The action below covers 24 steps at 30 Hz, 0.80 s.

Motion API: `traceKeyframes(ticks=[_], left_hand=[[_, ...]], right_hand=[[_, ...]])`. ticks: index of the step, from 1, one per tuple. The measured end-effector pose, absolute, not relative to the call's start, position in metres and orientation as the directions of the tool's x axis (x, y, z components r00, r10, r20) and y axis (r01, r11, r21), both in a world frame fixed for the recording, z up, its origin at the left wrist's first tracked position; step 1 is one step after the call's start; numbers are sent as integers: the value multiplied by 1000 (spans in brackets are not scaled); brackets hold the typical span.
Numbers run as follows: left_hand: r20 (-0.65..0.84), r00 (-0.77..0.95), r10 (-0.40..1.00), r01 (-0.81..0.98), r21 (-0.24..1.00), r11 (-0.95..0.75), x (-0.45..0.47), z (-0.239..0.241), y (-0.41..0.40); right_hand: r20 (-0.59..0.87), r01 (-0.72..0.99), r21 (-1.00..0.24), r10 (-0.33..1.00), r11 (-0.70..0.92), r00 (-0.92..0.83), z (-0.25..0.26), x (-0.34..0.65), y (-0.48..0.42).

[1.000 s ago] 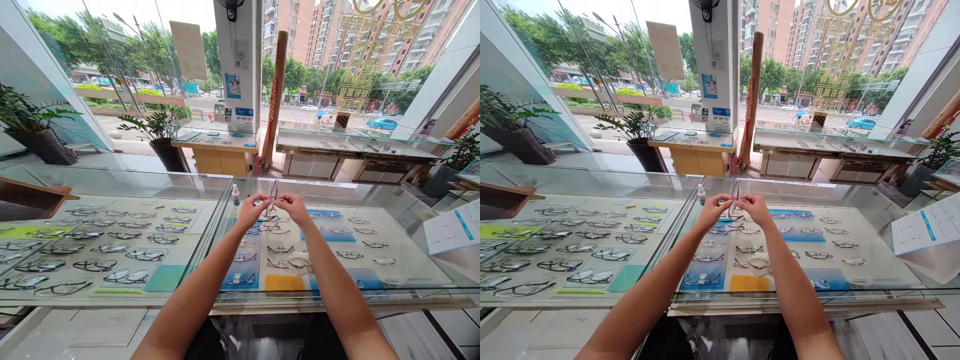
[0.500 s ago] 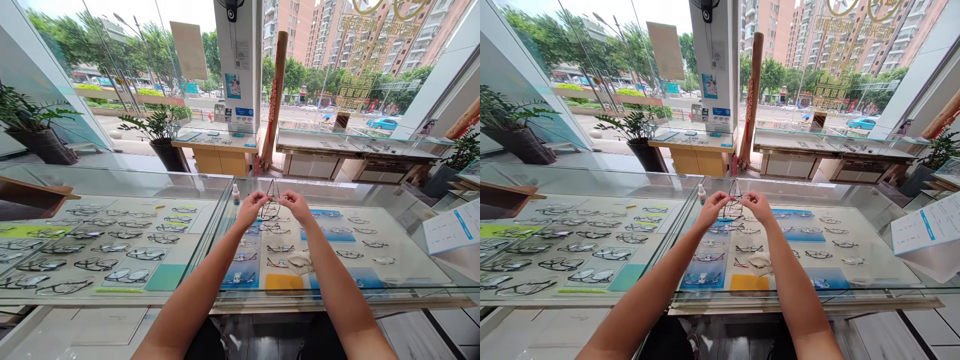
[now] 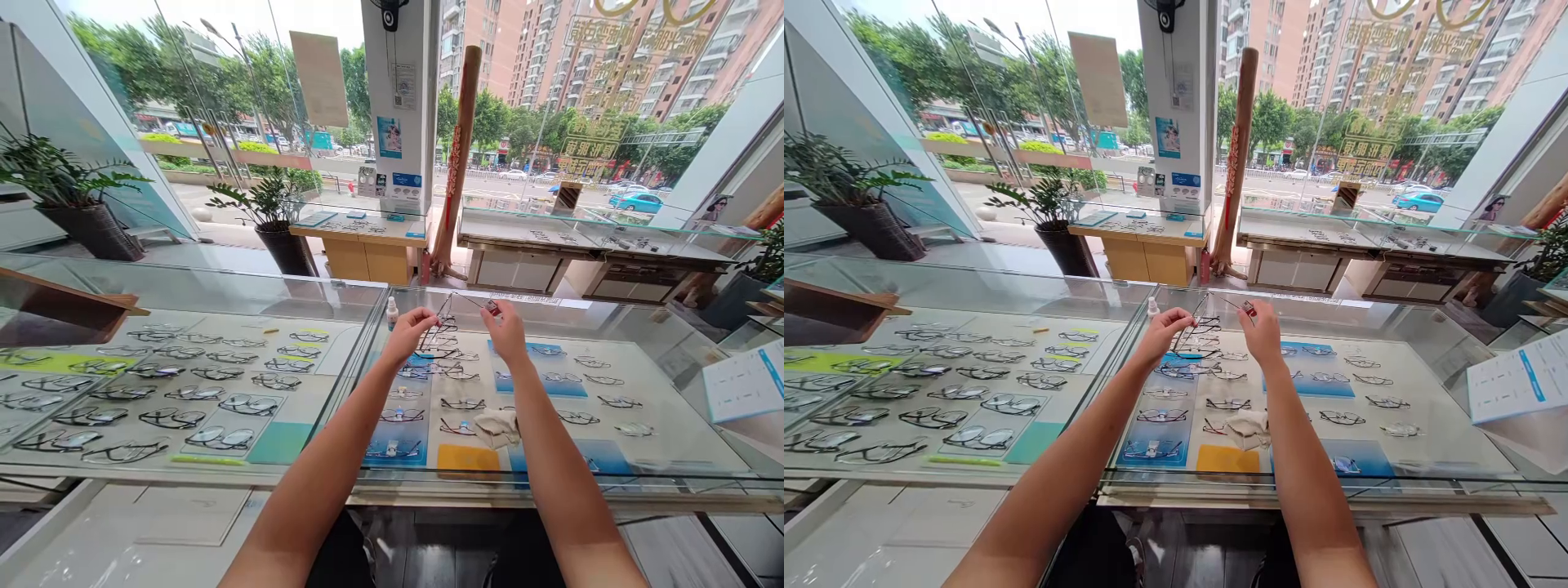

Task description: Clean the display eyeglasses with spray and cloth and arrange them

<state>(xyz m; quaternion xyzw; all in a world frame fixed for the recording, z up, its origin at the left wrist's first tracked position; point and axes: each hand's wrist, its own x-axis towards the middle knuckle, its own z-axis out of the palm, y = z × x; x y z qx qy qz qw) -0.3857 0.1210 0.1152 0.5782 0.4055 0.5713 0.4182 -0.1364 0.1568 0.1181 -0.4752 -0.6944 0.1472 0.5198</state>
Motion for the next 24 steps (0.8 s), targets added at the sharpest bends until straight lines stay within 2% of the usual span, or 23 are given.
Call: traceKeyframes(ticks=[3,6,8,10,13,15,20,24], left_hand=[[297,-7,955,-38,954,-297,-381,110,122],[264,-47,963,-59,962,-267,-378,106,122],[269,-61,961,-60,960,-272,-376,104,121],[278,-64,959,-61,958,-281,-373,104,120],[292,-50,955,-78,952,-296,-369,104,118],[314,-31,949,-75,946,-315,-365,104,116],[350,24,937,-32,937,-349,-357,103,112],[343,-26,939,-20,939,-344,-357,102,112]], right_hand=[[669,555,-637,742,535,52,120,-141,154],[805,635,-528,571,564,162,125,-145,149],[833,656,-506,515,560,202,128,-149,143],[794,614,-539,591,577,142,129,-154,137],[640,474,-656,766,588,-64,125,-166,129],[553,391,-730,821,560,-142,121,-174,128],[454,288,-830,879,477,-146,115,-180,131],[405,232,-873,902,430,-150,115,-177,134]])
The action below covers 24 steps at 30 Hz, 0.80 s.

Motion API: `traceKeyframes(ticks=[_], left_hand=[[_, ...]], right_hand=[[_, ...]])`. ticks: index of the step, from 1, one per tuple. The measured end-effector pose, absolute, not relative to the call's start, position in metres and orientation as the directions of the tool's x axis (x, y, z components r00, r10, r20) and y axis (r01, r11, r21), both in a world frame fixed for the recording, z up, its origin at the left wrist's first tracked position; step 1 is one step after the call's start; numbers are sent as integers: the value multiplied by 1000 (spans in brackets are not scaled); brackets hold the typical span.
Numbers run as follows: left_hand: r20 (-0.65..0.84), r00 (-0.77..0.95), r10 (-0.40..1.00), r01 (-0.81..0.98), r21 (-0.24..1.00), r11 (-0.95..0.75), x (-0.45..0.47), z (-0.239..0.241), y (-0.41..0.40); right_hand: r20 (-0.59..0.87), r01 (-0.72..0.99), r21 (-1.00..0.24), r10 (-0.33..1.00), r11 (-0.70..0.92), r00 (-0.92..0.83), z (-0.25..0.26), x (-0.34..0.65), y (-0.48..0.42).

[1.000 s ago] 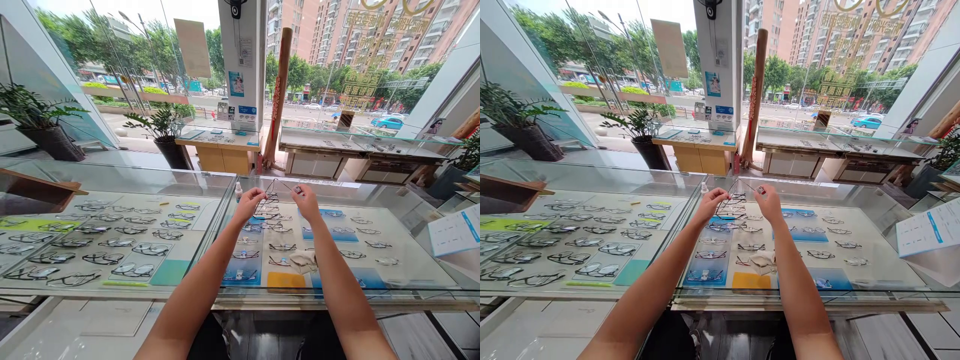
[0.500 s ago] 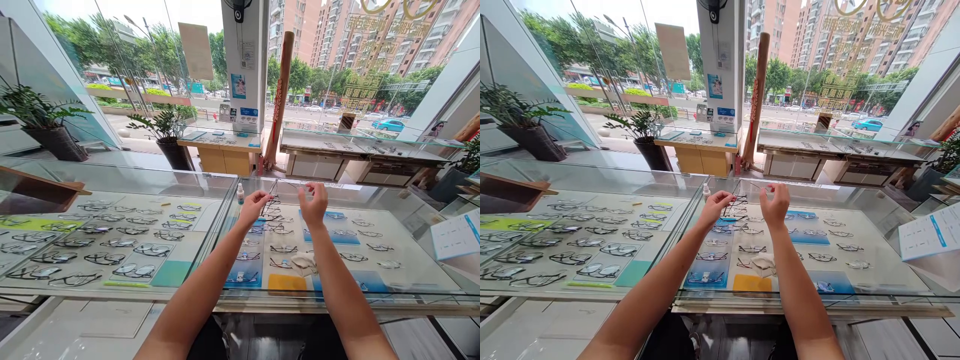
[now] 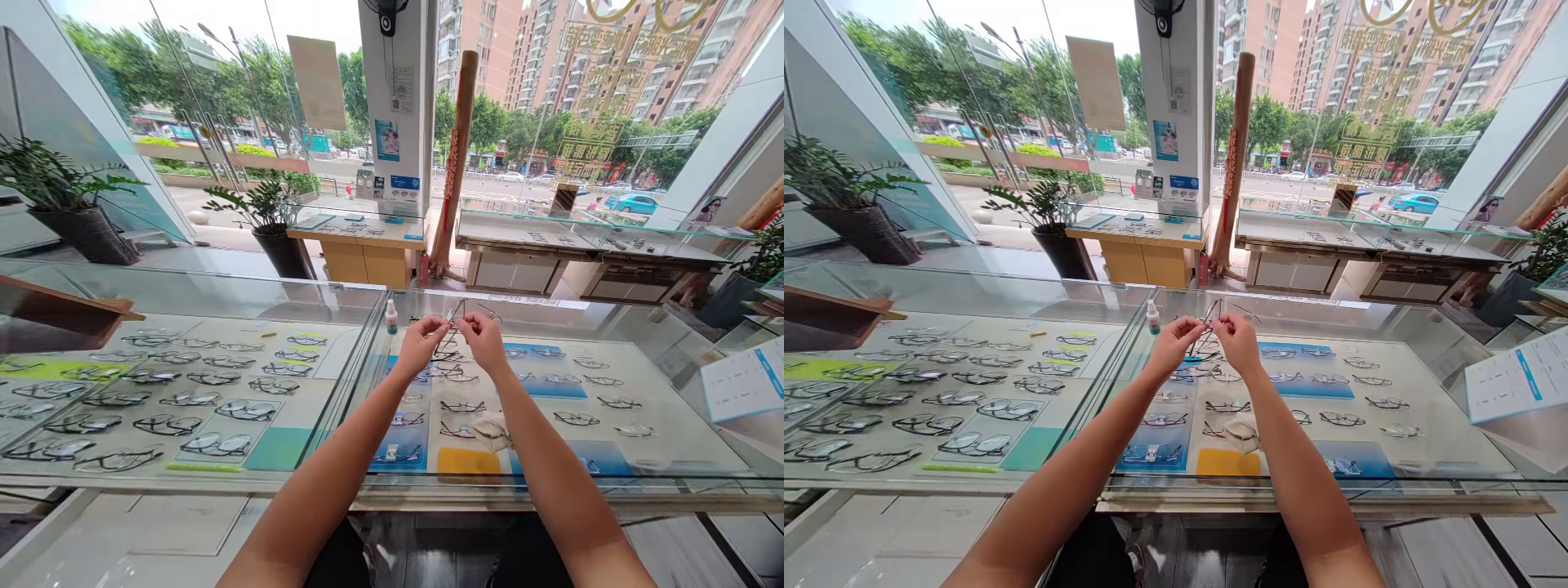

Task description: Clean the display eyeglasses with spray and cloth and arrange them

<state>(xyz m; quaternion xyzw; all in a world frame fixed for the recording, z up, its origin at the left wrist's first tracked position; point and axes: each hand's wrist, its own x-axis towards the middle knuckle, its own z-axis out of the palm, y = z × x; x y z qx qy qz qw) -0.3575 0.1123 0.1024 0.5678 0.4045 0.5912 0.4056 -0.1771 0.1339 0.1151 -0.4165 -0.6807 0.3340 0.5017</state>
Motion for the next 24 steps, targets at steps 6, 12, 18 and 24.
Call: traceKeyframes(ticks=[6,12,18,24], left_hand=[[281,-143,949,-124,946,-299,-366,103,120],[221,-246,944,-252,926,-283,-375,108,124],[268,-293,918,-233,911,-341,-380,108,126],[385,-265,884,-78,906,-417,-379,106,128]], right_hand=[[297,158,-939,951,307,-81,112,-173,142],[121,94,-988,992,123,-31,108,-167,153],[-6,106,-994,999,-1,-53,103,-164,156],[467,343,-865,839,367,279,112,-168,144]])
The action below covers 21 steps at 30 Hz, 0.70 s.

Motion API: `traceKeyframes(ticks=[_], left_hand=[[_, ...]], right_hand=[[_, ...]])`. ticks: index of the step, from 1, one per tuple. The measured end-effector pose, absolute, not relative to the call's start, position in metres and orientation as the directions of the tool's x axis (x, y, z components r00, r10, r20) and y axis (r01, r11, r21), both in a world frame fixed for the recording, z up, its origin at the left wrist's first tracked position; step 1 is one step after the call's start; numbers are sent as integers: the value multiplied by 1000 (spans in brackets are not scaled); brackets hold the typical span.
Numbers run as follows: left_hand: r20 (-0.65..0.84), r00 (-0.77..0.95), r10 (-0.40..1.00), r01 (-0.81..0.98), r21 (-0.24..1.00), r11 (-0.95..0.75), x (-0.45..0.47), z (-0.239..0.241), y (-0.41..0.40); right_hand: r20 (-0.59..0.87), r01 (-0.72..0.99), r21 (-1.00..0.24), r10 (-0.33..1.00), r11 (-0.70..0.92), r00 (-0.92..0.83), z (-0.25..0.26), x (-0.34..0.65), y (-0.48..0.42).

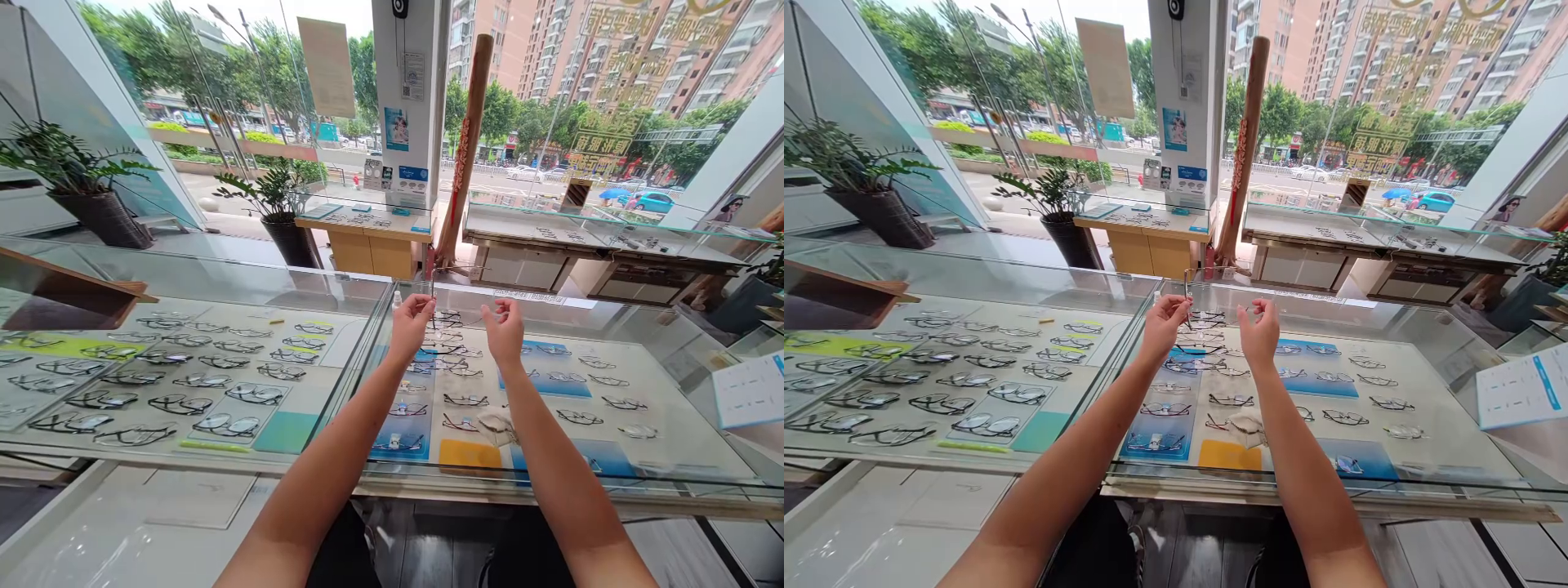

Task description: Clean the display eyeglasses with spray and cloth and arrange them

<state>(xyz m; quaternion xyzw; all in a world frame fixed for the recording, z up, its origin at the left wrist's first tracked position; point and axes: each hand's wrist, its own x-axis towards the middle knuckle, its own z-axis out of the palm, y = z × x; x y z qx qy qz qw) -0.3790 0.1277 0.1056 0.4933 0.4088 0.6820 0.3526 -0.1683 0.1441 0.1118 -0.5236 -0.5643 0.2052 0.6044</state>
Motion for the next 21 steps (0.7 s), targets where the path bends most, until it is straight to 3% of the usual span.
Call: traceKeyframes(ticks=[3,7,15,21], left_hand=[[396,-228,890,-66,905,-420,-375,106,124],[365,-159,917,-87,920,-381,-367,107,116],[171,-46,984,-297,938,-177,-363,115,109],[143,-15,990,-326,935,-140,-362,115,107]], right_hand=[[604,381,-746,796,546,41,118,-176,133],[569,328,-724,795,606,-212,118,-187,125],[558,274,-736,784,619,-273,107,-190,130],[570,248,-737,775,629,-272,106,-195,127]])
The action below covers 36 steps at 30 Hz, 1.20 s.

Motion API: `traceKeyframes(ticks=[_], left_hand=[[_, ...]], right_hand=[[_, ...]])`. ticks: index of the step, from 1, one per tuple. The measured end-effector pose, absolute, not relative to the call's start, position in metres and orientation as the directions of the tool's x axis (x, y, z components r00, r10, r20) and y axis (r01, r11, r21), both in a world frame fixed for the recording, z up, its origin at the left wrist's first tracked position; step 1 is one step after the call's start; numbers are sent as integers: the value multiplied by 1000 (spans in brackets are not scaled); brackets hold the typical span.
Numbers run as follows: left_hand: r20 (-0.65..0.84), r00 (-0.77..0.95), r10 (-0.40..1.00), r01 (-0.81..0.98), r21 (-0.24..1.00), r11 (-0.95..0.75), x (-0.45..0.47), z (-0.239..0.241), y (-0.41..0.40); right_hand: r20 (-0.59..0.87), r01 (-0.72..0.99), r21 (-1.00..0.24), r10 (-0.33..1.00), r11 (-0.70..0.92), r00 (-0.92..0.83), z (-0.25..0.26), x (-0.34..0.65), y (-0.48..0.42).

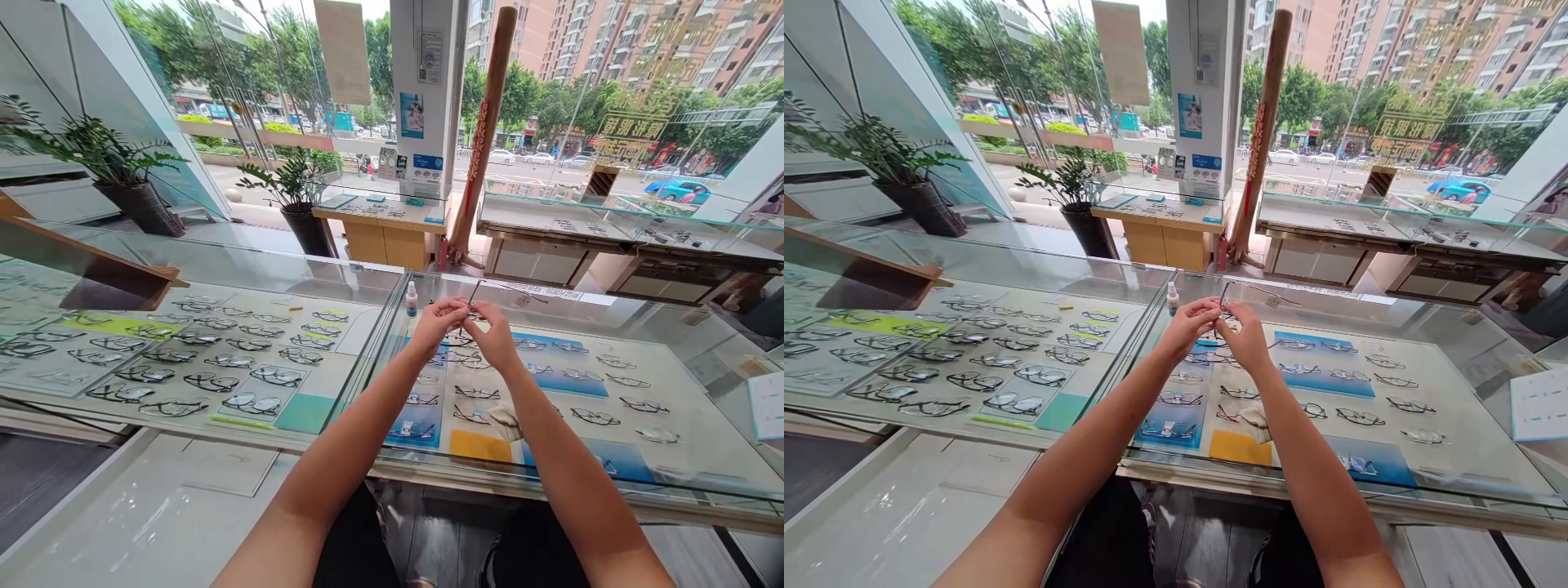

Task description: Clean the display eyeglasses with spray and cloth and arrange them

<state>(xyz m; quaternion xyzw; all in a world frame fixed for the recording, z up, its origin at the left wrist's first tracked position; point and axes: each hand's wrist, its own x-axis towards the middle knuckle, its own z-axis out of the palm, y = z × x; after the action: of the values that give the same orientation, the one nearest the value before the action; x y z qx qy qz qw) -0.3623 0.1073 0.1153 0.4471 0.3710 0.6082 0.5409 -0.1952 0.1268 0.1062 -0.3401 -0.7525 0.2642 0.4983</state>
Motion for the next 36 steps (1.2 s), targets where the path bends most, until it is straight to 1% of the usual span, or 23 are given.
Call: traceKeyframes(ticks=[2,4,6,7,9,10,11,12,16,19,22,26,30,32,33,36], left_hand=[[162,6,987,-301,941,-153,-361,115,107],[267,-41,963,-196,943,-270,-362,117,106],[433,-210,876,12,897,-441,-368,119,107],[510,-321,798,141,859,-492,-373,119,108],[588,-514,625,346,808,-477,-388,117,113],[593,-576,563,402,805,-437,-396,115,118],[583,-612,535,430,812,-394,-405,110,123],[563,-627,538,439,826,-353,-414,105,129],[405,-579,707,381,902,-204,-436,77,154],[340,-505,793,349,921,-172,-441,61,165],[329,-461,824,354,920,-170,-442,53,169],[295,-441,848,317,935,-160,-443,48,171],[260,-436,861,248,955,-162,-438,57,171],[244,-420,874,170,967,-189,-433,71,167],[233,-400,886,96,972,-213,-430,79,163],[192,-268,944,-223,941,-255,-420,106,146]], right_hand=[[573,257,-728,770,636,-282,108,-196,125],[572,261,-728,772,633,-277,111,-195,124],[563,258,-746,789,614,-247,113,-193,123],[555,258,-758,800,599,-227,113,-192,123],[541,268,-774,819,574,-190,114,-189,123],[541,279,-773,822,569,-176,114,-188,124],[547,291,-768,821,571,-167,114,-187,124],[557,301,-758,815,578,-162,114,-186,125],[610,299,-716,774,630,-170,113,-184,128],[624,307,-698,759,647,-183,113,-183,129],[612,336,-691,766,640,-197,115,-182,127],[595,374,-686,777,624,-207,118,-180,124],[591,408,-679,784,610,-189,120,-176,125],[594,403,-684,785,608,-177,122,-174,126],[594,395,-689,785,608,-173,123,-173,126],[588,357,-713,792,604,-165,128,-171,125]])
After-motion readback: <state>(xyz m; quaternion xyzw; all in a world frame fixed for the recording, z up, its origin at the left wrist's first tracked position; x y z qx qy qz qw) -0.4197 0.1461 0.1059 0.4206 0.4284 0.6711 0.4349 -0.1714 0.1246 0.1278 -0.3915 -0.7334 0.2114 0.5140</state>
